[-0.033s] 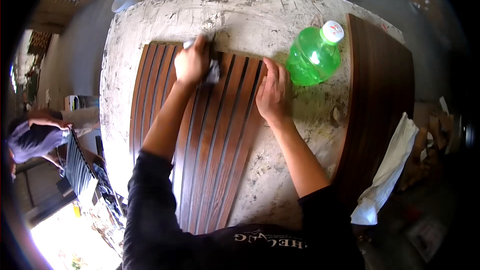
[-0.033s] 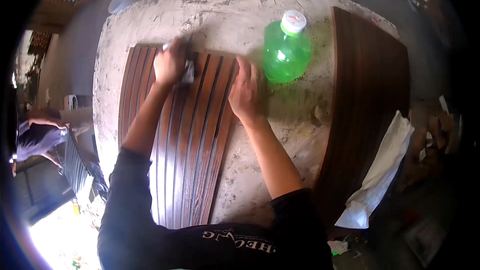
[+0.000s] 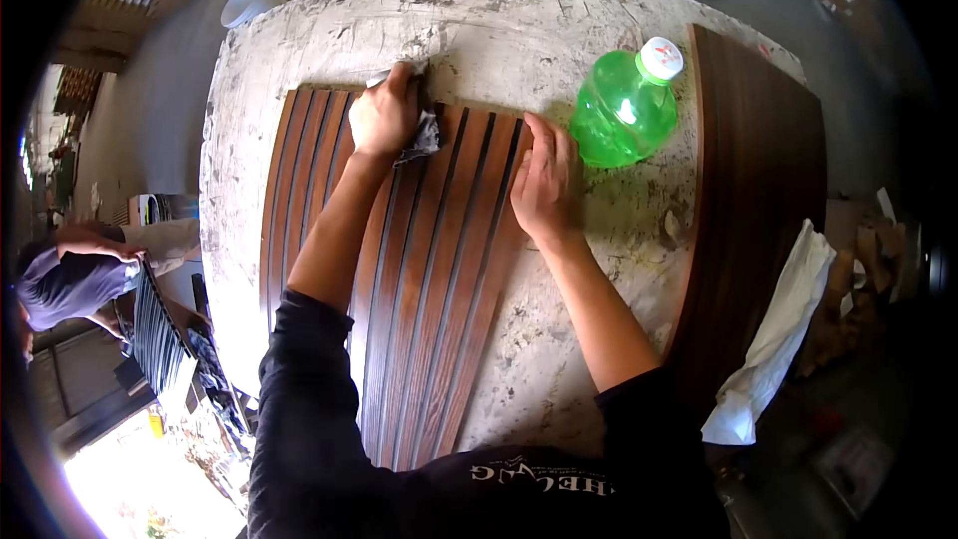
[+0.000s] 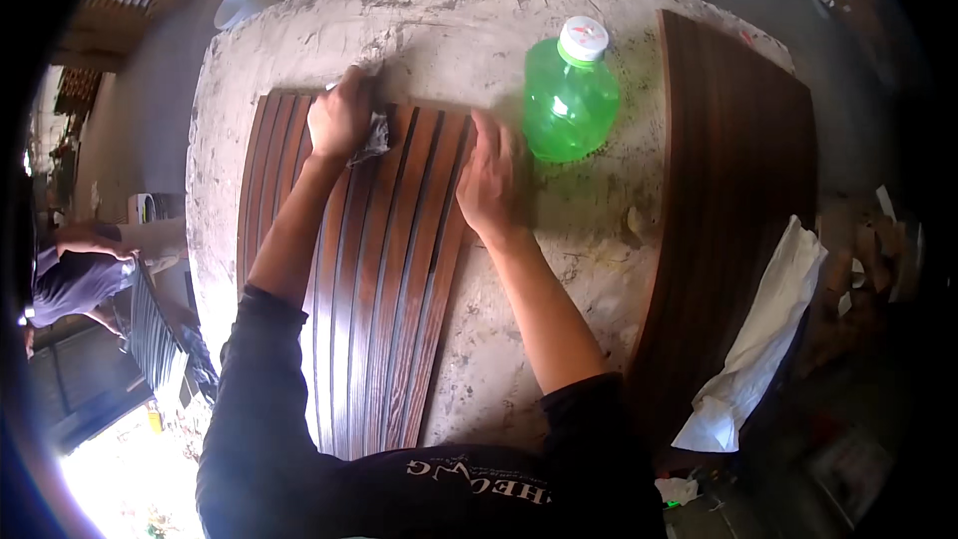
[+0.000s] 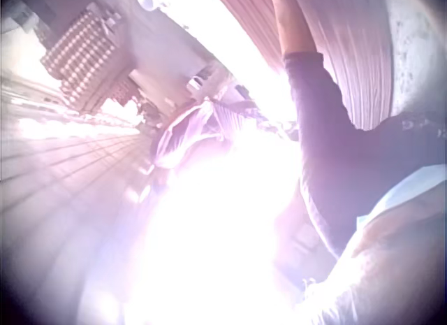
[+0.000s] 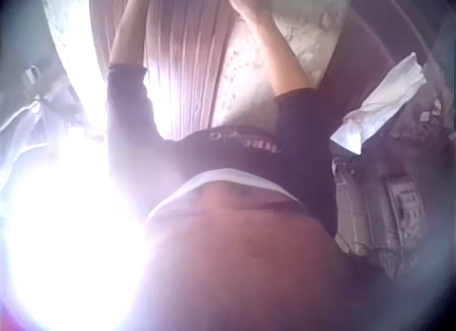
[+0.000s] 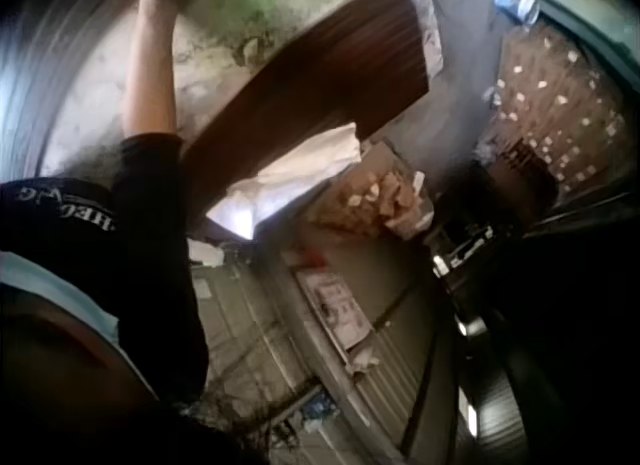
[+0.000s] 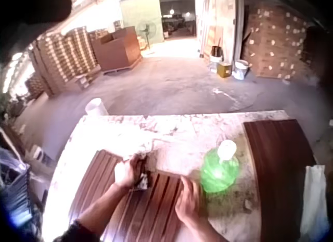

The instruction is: The person wrings a cloth in a bucket of water and wipes slatted wooden panels on a table. The person then pours liquid from a bottle onto the panels and wipes them with the cloth.

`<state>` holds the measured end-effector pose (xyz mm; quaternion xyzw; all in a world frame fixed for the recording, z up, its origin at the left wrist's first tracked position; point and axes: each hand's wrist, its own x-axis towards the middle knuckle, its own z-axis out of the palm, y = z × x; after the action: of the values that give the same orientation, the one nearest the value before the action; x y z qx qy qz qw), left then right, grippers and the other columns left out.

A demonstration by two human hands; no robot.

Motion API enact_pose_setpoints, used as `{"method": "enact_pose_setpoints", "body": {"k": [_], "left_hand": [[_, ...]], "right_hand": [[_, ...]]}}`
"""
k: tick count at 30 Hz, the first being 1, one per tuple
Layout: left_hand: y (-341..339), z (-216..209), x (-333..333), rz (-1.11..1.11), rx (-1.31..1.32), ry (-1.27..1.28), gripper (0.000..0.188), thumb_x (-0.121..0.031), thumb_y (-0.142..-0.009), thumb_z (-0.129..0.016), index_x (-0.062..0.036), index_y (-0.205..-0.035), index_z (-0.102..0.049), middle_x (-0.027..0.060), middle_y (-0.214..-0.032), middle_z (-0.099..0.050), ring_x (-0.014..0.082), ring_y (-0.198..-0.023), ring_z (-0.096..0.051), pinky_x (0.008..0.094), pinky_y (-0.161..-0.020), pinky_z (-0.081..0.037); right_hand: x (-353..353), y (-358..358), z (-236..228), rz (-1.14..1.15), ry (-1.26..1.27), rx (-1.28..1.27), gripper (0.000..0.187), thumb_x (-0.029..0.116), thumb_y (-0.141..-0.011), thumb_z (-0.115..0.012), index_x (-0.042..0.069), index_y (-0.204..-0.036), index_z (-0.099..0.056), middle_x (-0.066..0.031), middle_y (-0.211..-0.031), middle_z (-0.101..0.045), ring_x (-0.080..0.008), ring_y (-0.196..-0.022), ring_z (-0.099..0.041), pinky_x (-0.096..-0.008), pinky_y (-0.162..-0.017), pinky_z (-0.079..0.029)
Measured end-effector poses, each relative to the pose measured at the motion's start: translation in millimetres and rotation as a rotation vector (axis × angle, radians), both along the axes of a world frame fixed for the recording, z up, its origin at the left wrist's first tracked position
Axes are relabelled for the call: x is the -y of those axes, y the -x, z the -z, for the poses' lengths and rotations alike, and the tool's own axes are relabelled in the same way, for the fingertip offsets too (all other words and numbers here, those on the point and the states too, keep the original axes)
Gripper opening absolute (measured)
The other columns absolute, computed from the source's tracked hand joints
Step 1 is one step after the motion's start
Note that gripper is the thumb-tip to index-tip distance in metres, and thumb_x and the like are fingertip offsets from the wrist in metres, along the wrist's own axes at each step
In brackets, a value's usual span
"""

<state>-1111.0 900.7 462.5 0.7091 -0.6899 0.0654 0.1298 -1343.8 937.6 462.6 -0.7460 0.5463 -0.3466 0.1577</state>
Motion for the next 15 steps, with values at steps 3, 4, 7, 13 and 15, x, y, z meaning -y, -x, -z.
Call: {"method": "enact_pose_setpoints", "body": {"k": [3, 4, 7, 13, 15], "left_hand": [[6.9, 20.9, -49.2, -0.047, -0.102, 0.076, 0.016, -0.02, -0.089, -0.051, -0.0112, -0.102, -0.054, 0.0175, -0.068, -0.063, 0.0358, -0.054, -0.063, 0.0443, -0.043, -0.051], [10.6, 17.2, -83.1, -0.009, -0.113, 0.143, 0.016, -0.017, -0.089, -0.052, -0.0091, -0.102, -0.054, 0.0178, -0.071, -0.064, 0.0336, -0.052, -0.064, 0.0425, -0.042, -0.051], [10.2, 17.2, -107.2, 0.033, -0.224, 0.118, 0.011, -0.015, -0.089, -0.052, -0.0099, -0.098, -0.054, 0.0184, -0.068, -0.063, 0.0282, -0.05, -0.064, 0.037, -0.037, -0.049], [-19.6, 5.6, -4.1, -0.026, 0.022, 0.019, 0.014, -0.025, -0.092, -0.046, -0.0151, -0.099, -0.052, 0.0189, -0.062, -0.061, 0.0375, -0.056, -0.063, 0.0471, -0.047, -0.051], [-26.6, 24.6, -41.4, -0.043, 0.033, 0.002, 0.016, -0.025, -0.091, -0.048, -0.0153, -0.104, -0.053, 0.0189, -0.061, -0.061, 0.0376, -0.054, -0.062, 0.0462, -0.045, -0.05]], "right_hand": [[2.8, 14.7, 8.3, 0.023, 0.009, -0.014, 0.045, -0.004, -0.078, -0.048, 0.001, -0.123, -0.045, -0.0183, -0.113, -0.052, -0.0354, -0.104, -0.05, -0.0418, -0.091, -0.041], [4.0, 20.5, 7.7, 0.029, 0.009, -0.02, 0.045, -0.004, -0.078, -0.048, 0.001, -0.123, -0.045, -0.0183, -0.113, -0.052, -0.0354, -0.104, -0.05, -0.0418, -0.091, -0.041], [3.7, 26.3, 5.6, 0.024, 0.033, -0.023, 0.046, -0.004, -0.077, -0.049, 0.0, -0.123, -0.045, -0.0181, -0.113, -0.051, -0.0353, -0.103, -0.05, -0.0413, -0.09, -0.041], [1.3, 2.5, 2.4, 0.029, 0.123, -0.009, 0.044, -0.006, -0.078, -0.049, 0.0, -0.122, -0.045, -0.0189, -0.103, -0.053, -0.0349, -0.095, -0.051, -0.0421, -0.081, -0.043], [0.7, 5.4, 8.3, -0.01, 0.044, 0.013, 0.044, -0.004, -0.08, -0.048, 0.001, -0.124, -0.044, -0.0188, -0.111, -0.051, -0.0344, -0.102, -0.051, -0.0414, -0.089, -0.042]]}}
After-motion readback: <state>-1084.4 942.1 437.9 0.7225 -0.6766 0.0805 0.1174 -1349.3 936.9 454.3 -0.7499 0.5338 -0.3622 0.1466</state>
